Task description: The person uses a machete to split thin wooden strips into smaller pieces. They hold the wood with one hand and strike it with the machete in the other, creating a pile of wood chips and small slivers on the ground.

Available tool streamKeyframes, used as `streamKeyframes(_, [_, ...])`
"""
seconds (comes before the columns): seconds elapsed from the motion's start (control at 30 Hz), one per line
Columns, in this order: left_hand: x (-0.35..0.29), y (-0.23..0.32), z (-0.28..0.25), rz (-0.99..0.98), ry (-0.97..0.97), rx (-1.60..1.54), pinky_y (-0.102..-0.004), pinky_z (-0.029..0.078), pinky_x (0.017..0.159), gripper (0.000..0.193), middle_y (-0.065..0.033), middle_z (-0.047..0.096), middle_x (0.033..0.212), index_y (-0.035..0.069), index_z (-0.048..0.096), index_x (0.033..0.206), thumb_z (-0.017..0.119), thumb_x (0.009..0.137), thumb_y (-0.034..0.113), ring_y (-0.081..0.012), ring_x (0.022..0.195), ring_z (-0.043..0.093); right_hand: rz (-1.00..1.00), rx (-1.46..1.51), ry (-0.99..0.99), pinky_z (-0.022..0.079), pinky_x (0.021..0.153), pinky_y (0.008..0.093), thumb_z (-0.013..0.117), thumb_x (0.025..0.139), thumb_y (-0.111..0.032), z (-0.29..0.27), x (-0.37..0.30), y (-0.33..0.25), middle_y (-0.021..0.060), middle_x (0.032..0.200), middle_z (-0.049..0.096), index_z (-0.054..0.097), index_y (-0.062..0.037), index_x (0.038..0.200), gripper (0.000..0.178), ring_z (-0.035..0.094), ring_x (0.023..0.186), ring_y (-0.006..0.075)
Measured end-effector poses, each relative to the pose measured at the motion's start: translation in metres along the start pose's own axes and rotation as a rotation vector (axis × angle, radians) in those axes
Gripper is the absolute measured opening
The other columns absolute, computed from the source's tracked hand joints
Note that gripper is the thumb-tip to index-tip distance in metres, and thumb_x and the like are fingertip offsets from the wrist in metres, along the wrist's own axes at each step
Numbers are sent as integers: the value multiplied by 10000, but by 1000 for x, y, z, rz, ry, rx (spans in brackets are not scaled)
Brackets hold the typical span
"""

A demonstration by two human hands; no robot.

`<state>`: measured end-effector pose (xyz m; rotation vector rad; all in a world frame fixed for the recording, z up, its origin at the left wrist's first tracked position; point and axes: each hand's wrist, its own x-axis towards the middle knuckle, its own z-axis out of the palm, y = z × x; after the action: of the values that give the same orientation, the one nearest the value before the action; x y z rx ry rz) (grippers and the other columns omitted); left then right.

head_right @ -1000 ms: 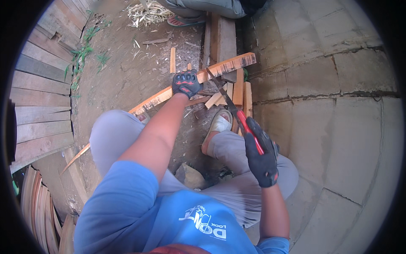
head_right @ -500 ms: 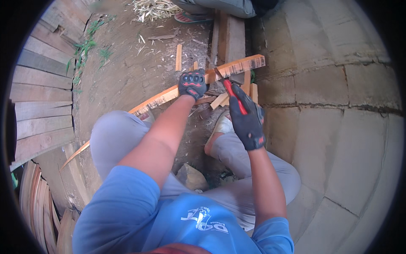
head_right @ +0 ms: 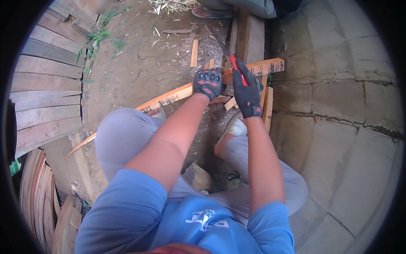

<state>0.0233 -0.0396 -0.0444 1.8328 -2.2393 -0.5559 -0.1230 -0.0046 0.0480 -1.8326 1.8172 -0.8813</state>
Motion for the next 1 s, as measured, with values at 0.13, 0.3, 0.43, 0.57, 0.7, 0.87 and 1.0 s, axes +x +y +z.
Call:
streamKeyframes(0.13, [-1, -5, 6, -9, 39, 9, -459, 570, 902, 262, -125, 805, 1055, 142, 777, 1089, 670, 893, 280, -303, 1009, 783, 47, -74, -46, 552, 1024, 469, 614, 1074, -293, -49, -70, -20, 191, 1333, 735, 700, -166, 1428, 386, 704, 1226, 393])
streamKeyframes(0.3, [1, -2, -1, -24, -15, 3, -464, 573, 922, 345, -130, 800, 1067, 151, 783, 1113, 727, 873, 393, -307, 999, 780, 290, -129, -151, 562, 1015, 445, 617, 1074, -229, -159, -165, -60, 197, 1322, 748, 688, -54, 1417, 391, 731, 1207, 372])
streamKeyframes(0.43, [5, -3, 7, -34, 3, 34, -467, 581, 895, 381, -118, 804, 1049, 149, 773, 1112, 757, 856, 431, -298, 991, 783, 390, -169, -160, 555, 1046, 453, 660, 1025, -112, -224, -231, -98, 213, 1322, 750, 700, -28, 1397, 384, 724, 1248, 373])
streamKeyframes(0.57, [1, -3, 6, -16, 23, 19, -466, 581, 872, 391, -118, 805, 1026, 142, 759, 1120, 771, 846, 421, -299, 978, 785, 309, -239, -131, 583, 912, 401, 671, 991, -45, -223, -233, -108, 190, 1209, 781, 716, -15, 1383, 396, 769, 1009, 285])
streamKeyframes(0.7, [1, -3, 12, -18, 13, 64, -467, 581, 869, 383, -116, 803, 1010, 146, 758, 1118, 782, 829, 396, -297, 958, 788, 238, -166, 20, 481, 630, 275, 647, 1005, -55, -220, -213, -117, 54, 858, 708, 718, -17, 1401, 404, 543, 583, 77])
streamKeyframes(0.87, [2, -7, 18, -18, 36, 39, -465, 580, 866, 387, -112, 801, 1003, 148, 757, 1116, 790, 824, 399, -294, 951, 786, 424, -137, 106, 448, 583, 266, 623, 1026, -86, -219, -188, -131, 16, 811, 660, 706, 2, 1412, 405, 540, 597, 73])
streamKeyframes(1.0, [1, -4, 14, -2, 38, 45, -462, 576, 865, 403, -112, 800, 1006, 152, 758, 1117, 800, 822, 422, -290, 961, 784, 365, -185, 21, 489, 642, 282, 625, 1012, -119, -226, -203, -121, 75, 1002, 746, 712, 5, 1403, 419, 581, 656, 94])
